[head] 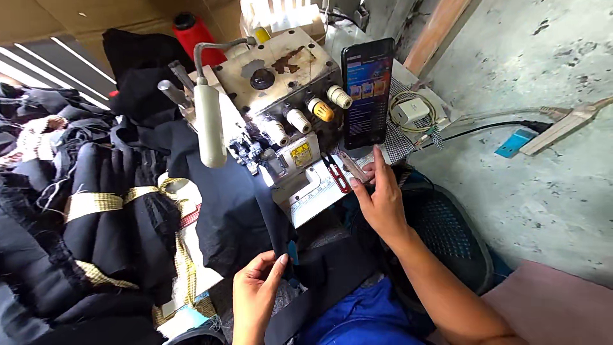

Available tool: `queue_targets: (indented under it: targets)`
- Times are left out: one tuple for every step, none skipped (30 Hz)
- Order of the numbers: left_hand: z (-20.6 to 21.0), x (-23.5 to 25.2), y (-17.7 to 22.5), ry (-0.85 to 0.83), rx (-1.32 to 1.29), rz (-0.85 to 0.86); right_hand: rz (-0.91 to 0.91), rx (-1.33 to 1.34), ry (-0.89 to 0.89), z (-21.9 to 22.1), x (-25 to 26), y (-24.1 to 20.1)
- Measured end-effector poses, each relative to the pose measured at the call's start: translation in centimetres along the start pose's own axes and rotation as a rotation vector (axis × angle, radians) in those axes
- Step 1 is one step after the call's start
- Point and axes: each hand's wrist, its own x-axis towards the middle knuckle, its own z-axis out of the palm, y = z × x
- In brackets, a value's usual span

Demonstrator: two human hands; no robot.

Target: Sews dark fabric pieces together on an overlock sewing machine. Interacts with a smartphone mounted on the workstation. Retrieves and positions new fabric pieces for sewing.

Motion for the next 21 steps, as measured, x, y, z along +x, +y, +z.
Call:
queue_targets:
  targets:
    - [0.1, 0.0, 0.2, -0.024, -0.020, 0.007, 0.009, -0.012, -0.017, -0.1, 0.4, 0.0]
    - [0.2, -0.1, 0.5, -0.057, -0.050, 0.021, 0.019, -0.014, -0.033, -0.2, 0.8, -0.1]
    - [0.3, -0.3, 0.9, -0.095, -0.076, 0.043, 0.035, -0.014, -0.045, -0.2, 1.0, -0.2]
    - [0.3, -0.5, 1.4, -0.129, -0.090, 0.072, 0.052, -0.011, -0.051, -0.3, 1.1, -0.3]
    - [0.2, -0.7, 2.0, -0.152, -0.087, 0.105, 0.061, -0.002, -0.048, -0.4, 1.2, -0.4]
    - [0.2, -0.9, 2.5, -0.162, -0.077, 0.140, 0.059, 0.018, -0.036, -0.4, 1.1, -0.6]
    - [0.1, -1.1, 3.1, -0.160, -0.065, 0.170, 0.043, 0.045, -0.019, -0.5, 0.9, -0.8]
    - [-0.1, -1.2, 3.5, -0.152, -0.062, 0.194, 0.013, 0.081, 0.002, -0.4, 0.6, -1.2]
    - [-0.2, -1.4, 3.9, -0.146, -0.071, 0.208, -0.030, 0.134, 0.014, -0.2, 0.2, -1.8]
    - [-0.3, -1.5, 4.3, -0.143, -0.085, 0.212, -0.074, 0.207, 0.012, 0.2, -0.2, -2.6]
    - [-0.4, -1.6, 4.5, -0.143, -0.114, 0.207, -0.109, 0.295, -0.011, 0.8, -0.5, -3.7]
    - [-0.3, -1.5, 4.6, -0.149, -0.156, 0.193, -0.124, 0.387, -0.051, 1.7, -0.9, -4.9]
    - [-0.2, -1.5, 4.6, -0.161, -0.206, 0.172, -0.118, 0.483, -0.111, 2.9, -1.2, -6.1]
    - [-0.1, -1.5, 4.6, -0.169, -0.253, 0.144, -0.090, 0.577, -0.197, 4.1, -1.4, -7.2]
    - [0.2, -1.6, 4.5, -0.171, -0.285, 0.119, -0.047, 0.654, -0.294, 5.2, -1.6, -8.0]
    - [0.5, -1.6, 4.3, -0.164, -0.291, 0.104, -0.008, 0.706, -0.382, 5.9, -1.7, -8.6]
    - [0.8, -1.6, 3.9, -0.150, -0.276, 0.099, 0.012, 0.738, -0.433, 6.1, -1.9, -9.0]
    - [1.1, -1.6, 3.3, -0.126, -0.241, 0.095, 0.022, 0.776, -0.477, 5.9, -2.0, -9.2]
    - [1.5, -1.7, 2.5, -0.094, -0.194, 0.081, 0.035, 0.826, -0.526, 5.5, -2.4, -9.2]
    - [1.8, -1.7, 1.6, -0.054, -0.147, 0.049, 0.051, 0.861, -0.581, 5.0, -2.8, -9.0]
    - [2.2, -1.7, 0.6, -0.023, -0.119, 0.005, 0.075, 0.884, -0.624, 4.7, -3.4, -8.6]
